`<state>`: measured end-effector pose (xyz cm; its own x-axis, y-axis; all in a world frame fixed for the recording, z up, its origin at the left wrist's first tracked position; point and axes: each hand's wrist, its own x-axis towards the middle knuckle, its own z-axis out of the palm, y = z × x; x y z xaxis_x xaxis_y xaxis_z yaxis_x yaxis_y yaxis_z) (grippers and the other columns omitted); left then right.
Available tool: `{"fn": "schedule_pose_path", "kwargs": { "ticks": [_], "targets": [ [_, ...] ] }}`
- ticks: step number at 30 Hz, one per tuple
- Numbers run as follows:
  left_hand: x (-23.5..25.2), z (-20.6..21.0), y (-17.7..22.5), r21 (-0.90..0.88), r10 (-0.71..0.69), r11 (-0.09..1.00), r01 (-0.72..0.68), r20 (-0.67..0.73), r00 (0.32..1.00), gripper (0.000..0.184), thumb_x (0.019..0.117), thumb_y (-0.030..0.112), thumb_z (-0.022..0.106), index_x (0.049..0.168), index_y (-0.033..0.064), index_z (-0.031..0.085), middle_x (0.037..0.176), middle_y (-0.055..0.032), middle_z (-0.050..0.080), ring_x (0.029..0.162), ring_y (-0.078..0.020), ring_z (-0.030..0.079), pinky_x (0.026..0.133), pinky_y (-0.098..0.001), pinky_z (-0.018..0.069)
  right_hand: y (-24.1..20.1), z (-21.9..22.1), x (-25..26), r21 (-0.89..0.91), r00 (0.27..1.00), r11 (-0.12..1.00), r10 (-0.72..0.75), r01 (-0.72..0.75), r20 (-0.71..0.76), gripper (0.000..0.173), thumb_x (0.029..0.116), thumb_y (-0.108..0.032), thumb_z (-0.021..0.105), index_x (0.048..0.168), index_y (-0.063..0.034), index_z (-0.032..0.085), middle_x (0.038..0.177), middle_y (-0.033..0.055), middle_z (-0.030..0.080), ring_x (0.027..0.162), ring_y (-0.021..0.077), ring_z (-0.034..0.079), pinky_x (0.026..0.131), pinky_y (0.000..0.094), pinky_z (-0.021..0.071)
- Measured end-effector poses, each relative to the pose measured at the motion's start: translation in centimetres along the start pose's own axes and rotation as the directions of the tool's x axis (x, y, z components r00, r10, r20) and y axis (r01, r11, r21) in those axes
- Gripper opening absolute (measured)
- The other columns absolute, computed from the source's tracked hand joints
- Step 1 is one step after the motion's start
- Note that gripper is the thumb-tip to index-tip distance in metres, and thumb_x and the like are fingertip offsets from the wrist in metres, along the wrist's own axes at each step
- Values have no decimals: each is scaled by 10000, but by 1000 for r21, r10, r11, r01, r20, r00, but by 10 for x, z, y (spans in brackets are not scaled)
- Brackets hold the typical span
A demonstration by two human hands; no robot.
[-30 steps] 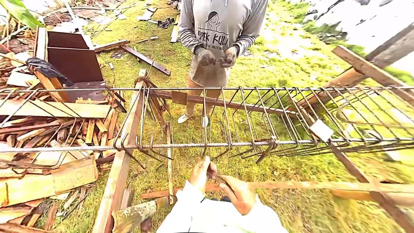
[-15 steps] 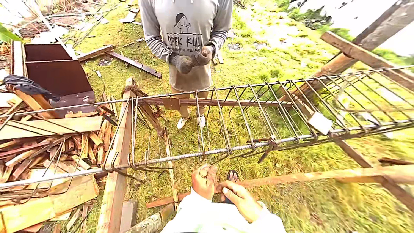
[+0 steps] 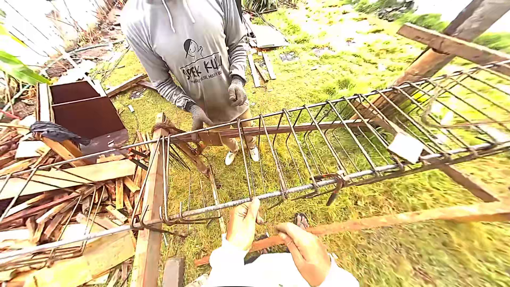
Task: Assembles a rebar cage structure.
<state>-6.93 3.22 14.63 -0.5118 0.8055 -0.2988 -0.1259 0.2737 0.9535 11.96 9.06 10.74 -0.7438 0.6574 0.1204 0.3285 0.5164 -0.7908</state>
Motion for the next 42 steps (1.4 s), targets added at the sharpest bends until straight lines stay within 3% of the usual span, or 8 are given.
{"fn": "schedule_pose_path", "kwargs": {
  "ticks": [4, 8, 12, 22, 29, 32, 36, 42],
  "targets": [
    [8, 0, -1, 454, 35, 890, -50, 42, 999, 436, 1040, 411, 545, 751, 111, 676, 628, 33, 578, 571, -94, 549, 587, -319, 478, 20, 16, -3, 356, 934, 883, 206, -306, 292, 292, 1057, -172, 486, 1192, -36, 706, 1036, 85, 731, 924, 158, 692, 874, 415, 572],
    [24, -21, 13, 567, -113, 821, 56, 65, 991, 521, 965, 471, 668, 1314, 85, 642, 1140, -67, 710, 979, -163, 698, 905, -381, 576, 90, 53, -32, 548, 774, 547, 455, -633, 440, 239, 1026, -71, 478, 1179, 18, 638, 760, 1, 608, 584, 82, 566, 586, 289, 537],
    [44, -51, 13, 532, 61, 847, -13, -73, 995, 296, 1019, 328, 629, 1201, 115, 724, 1174, -53, 715, 1026, -141, 693, 942, -367, 561, 124, 80, -35, 561, 651, 368, 596, -742, 470, 214, 1076, -98, 460, 1219, -16, 596, 699, -15, 510, 509, 66, 465, 470, 233, 423],
    [90, -24, 12, 770, -40, 637, -25, 66, 997, 601, 1009, 479, 611, 1518, 173, 518, 1149, -133, 690, 1023, -279, 666, 969, -501, 522, 69, 103, 83, 676, 879, 620, 469, -399, 88, 235, 1069, -144, 494, 1132, 28, 641, 864, 57, 618, 754, 104, 596, 748, 301, 535],
    [93, -11, 16, 693, -42, 721, -16, 66, 997, 373, 1081, 355, 502, 1167, 42, 685, 1053, -168, 701, 1015, -301, 676, 953, -514, 514, 62, 107, 81, 669, 894, 631, 435, -392, 113, 247, 1076, -144, 481, 1152, 27, 642, 963, 77, 650, 843, 101, 618, 788, 294, 532],
    [79, -9, 16, 671, -15, 742, 14, -5, 1000, 369, 1086, 346, 482, 1115, 32, 674, 1006, -157, 690, 975, -282, 669, 925, -480, 517, 61, 103, 73, 574, 934, 745, 338, -339, 114, 395, 1006, -210, 565, 1314, 34, 605, 1310, 182, 614, 1154, 199, 625, 1009, 358, 523],
    [61, -9, 2, 561, 45, 828, 19, -102, 994, 341, 1075, 330, 506, 1121, 46, 689, 979, -108, 693, 907, -214, 664, 881, -417, 529, 49, 106, 70, 304, 946, 901, 323, -311, 12, 608, 932, -415, 708, 1309, 49, 597, 1299, 225, 601, 1138, 312, 625, 999, 436, 528],
    [22, -4, -32, 283, 151, 956, -76, -256, 955, 223, 1040, 226, 577, 1053, 60, 726, 899, -37, 733, 804, -108, 704, 781, -322, 593, 51, 127, 75, 66, 952, 972, 234, -225, -197, 519, 1017, -445, 546, 1356, -66, 649, 1386, 161, 624, 1300, 344, 574, 1086, 567, 451]
  ]
}}
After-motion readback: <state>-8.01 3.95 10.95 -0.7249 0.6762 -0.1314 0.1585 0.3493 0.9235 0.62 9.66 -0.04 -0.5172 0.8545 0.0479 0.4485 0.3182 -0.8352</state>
